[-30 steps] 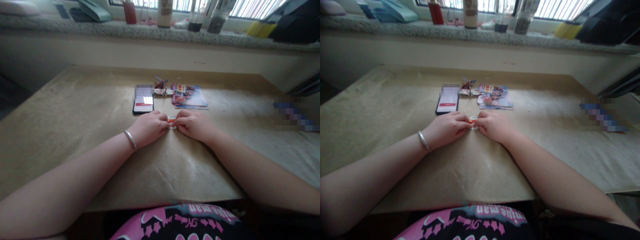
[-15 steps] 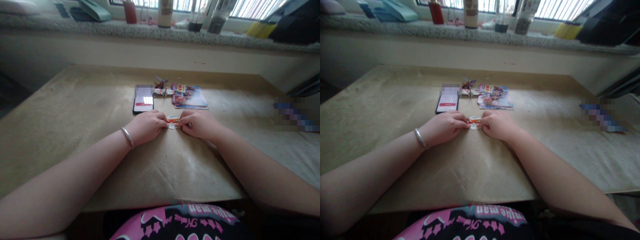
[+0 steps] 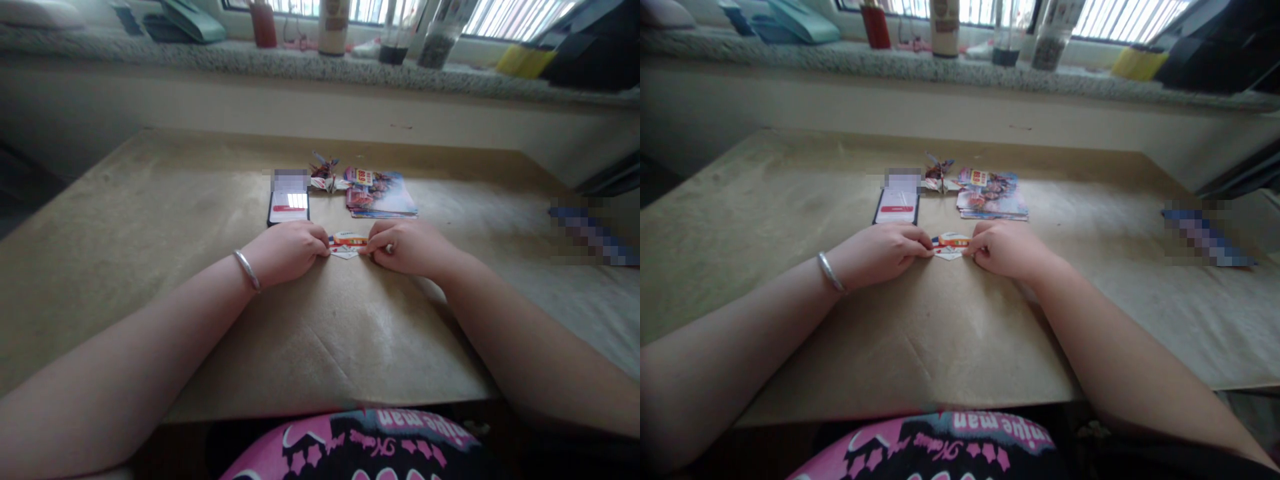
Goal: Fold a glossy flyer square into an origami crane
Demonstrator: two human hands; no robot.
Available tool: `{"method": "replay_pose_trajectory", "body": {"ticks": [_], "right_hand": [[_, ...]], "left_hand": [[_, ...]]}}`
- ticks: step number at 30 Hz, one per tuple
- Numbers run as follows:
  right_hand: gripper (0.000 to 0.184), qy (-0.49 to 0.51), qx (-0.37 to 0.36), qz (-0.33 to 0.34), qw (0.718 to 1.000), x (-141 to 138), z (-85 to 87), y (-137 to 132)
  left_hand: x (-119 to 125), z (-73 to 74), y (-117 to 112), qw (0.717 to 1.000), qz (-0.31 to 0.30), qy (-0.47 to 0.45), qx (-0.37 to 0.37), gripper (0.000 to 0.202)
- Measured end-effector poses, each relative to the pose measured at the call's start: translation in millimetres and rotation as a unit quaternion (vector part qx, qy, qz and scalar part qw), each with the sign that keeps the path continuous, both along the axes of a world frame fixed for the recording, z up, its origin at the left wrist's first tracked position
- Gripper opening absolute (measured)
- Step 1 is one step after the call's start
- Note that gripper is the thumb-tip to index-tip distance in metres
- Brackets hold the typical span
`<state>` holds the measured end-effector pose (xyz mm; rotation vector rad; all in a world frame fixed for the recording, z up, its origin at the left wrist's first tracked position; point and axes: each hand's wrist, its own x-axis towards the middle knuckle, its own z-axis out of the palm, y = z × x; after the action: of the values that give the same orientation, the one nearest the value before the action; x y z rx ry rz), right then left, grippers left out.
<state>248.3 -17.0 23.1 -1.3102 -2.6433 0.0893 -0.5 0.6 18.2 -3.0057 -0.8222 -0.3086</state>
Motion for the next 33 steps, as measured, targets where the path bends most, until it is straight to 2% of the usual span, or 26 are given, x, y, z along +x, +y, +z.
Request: {"method": "replay_pose_trajectory", "body": {"ticks": [9, 17, 22, 29, 33], "right_hand": [[0.027, 0.022, -0.033, 0.020, 0.999, 8.7, -2.1, 5.2], [0.026, 0.014, -0.021, 0.015, 1.000, 2.9, 0.4, 1.0], [0.022, 0.059, 0.009, 0.032, 0.998, 1.9, -4.7, 0.1], [0.025, 0.099, -0.022, 0.054, 0.993, 5.7, -8.5, 0.4], [0.025, 0.083, -0.019, 0.026, 0.996, 2.9, -4.8, -2.8]], "left_hand": [[-5.2, 1.8, 1.0, 1.000, 0.001, -0.008, -0.017, 0.035], [-0.8, 3.3, -5.4, 0.999, -0.007, -0.001, 0.032, 0.028], [1.9, 1.5, -6.7, 0.999, 0.006, -0.018, 0.050, 0.022], [2.6, -2.5, -8.4, 0.997, -0.007, -0.023, 0.077, 0.029], [4.6, -1.8, -12.0, 0.996, -0.003, -0.017, 0.085, 0.027]]}}
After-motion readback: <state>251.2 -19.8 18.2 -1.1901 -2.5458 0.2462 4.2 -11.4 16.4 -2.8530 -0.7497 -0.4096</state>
